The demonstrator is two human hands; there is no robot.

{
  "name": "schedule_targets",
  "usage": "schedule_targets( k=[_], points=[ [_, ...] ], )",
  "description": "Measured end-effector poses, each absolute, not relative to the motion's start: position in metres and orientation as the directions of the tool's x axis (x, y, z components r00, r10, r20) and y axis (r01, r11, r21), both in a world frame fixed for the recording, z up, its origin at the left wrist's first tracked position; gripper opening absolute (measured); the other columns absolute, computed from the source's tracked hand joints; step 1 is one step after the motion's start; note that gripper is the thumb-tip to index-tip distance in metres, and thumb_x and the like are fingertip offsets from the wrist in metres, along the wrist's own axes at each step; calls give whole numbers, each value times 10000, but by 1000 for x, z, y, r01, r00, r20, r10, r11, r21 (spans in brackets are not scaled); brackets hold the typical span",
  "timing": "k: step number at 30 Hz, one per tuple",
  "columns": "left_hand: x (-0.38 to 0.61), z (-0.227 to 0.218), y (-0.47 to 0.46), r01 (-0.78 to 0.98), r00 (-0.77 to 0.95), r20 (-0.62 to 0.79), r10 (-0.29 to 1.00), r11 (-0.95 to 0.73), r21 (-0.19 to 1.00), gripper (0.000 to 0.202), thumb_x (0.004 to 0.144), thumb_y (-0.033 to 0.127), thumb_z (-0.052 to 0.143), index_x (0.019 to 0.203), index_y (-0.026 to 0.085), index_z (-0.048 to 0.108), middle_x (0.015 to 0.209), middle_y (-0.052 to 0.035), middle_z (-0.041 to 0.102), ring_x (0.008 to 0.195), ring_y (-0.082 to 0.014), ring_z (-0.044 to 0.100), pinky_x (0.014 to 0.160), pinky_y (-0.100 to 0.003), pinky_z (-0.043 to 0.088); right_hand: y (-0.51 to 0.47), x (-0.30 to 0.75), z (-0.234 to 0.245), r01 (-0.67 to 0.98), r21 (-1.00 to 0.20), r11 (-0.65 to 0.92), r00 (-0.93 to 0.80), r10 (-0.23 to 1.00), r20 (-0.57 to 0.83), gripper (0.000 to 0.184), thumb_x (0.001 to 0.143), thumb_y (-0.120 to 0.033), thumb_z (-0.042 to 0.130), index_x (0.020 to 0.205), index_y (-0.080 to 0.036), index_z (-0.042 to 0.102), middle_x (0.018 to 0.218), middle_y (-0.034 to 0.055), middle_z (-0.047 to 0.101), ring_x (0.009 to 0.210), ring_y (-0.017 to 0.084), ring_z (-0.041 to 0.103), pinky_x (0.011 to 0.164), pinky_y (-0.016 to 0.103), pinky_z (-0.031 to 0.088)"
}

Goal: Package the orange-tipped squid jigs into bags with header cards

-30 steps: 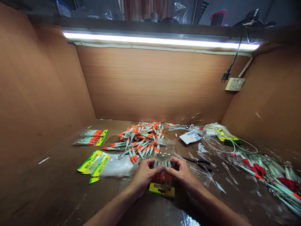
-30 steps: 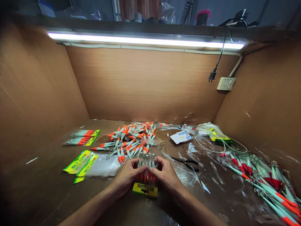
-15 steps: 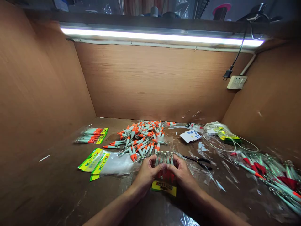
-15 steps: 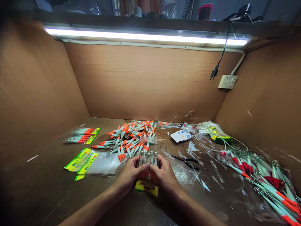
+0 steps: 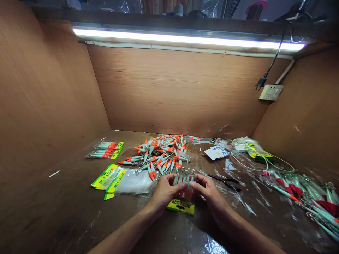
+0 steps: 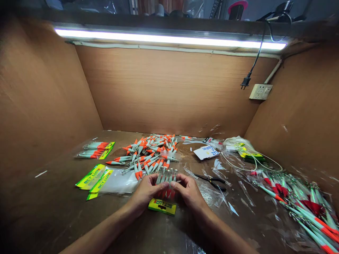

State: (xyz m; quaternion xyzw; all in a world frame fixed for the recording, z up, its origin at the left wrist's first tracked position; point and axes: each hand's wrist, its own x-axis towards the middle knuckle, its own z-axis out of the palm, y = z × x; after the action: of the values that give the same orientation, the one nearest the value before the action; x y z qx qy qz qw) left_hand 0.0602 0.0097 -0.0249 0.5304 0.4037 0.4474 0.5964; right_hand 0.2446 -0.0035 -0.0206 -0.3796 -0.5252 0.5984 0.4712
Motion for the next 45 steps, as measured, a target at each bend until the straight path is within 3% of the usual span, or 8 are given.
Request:
schedule_targets(
  k=[8,15,21,25,30,36,41,45],
  points=[
    [63,-30,10,-141,329,-8,944,57,988,425,689,460,860,909,116,745,895,-91,746,757,-209,671,683,-268,497,0,242,-24,-126,-992,21,-202,978,47,253,751,-378,775,817,-152,683,788,35,705,740,204,650,705,295,498],
    [63,-28,10,-128,373,17,928,33,991,436,729,456,837,1001,136,720,939,-84,743,816,-216,677,719,-271,506,-1,243,-27,-111,-992,57,-120,990,71,299,762,-417,784,724,-153,649,685,0,660,597,138,570,595,242,436],
    [63,-30,12,-141,322,-11,947,60,988,444,706,514,833,877,129,694,856,-64,724,725,-184,654,656,-245,481,-1,243,-29,-216,-976,-19,-188,982,23,375,725,-508,803,796,-158,690,800,47,718,695,189,638,665,294,500],
    [58,-30,12,-105,347,-53,936,95,990,471,688,533,835,874,125,692,756,-38,702,602,-151,615,581,-230,443,2,252,-20,-114,-993,-42,-220,975,-16,478,731,-609,763,878,-155,743,788,58,723,696,208,645,668,317,504],
    [56,-28,9,-35,356,-48,933,64,997,460,672,522,845,863,134,690,724,-18,684,574,-142,588,552,-222,417,5,265,-3,8,-997,76,-114,991,75,541,743,-568,779,1121,-181,750,1054,93,738,947,260,638,807,338,489],
    [64,-34,7,-30,334,-70,940,85,996,438,640,485,875,806,124,691,772,-43,707,648,-170,623,612,-245,456,5,264,-9,-6,-995,101,-29,994,101,378,783,-511,765,813,-134,773,725,30,660,680,152,515,665,280,400],
    [62,-20,6,-159,451,-72,890,159,974,483,759,499,801,1067,134,727,962,-95,743,844,-215,690,734,-276,510,7,269,-14,-141,-990,3,-79,997,14,352,763,-467,799,741,-122,731,621,-14,565,577,100,420,585,248,342],
    [59,-12,8,-255,425,-108,899,233,939,530,827,529,730,1220,176,691,1127,-122,730,966,-222,697,797,-288,522,8,267,-24,-172,-966,-195,-207,965,-159,364,702,-462,833,736,-119,714,633,12,618,540,113,497,563,254,377]
  ],
)
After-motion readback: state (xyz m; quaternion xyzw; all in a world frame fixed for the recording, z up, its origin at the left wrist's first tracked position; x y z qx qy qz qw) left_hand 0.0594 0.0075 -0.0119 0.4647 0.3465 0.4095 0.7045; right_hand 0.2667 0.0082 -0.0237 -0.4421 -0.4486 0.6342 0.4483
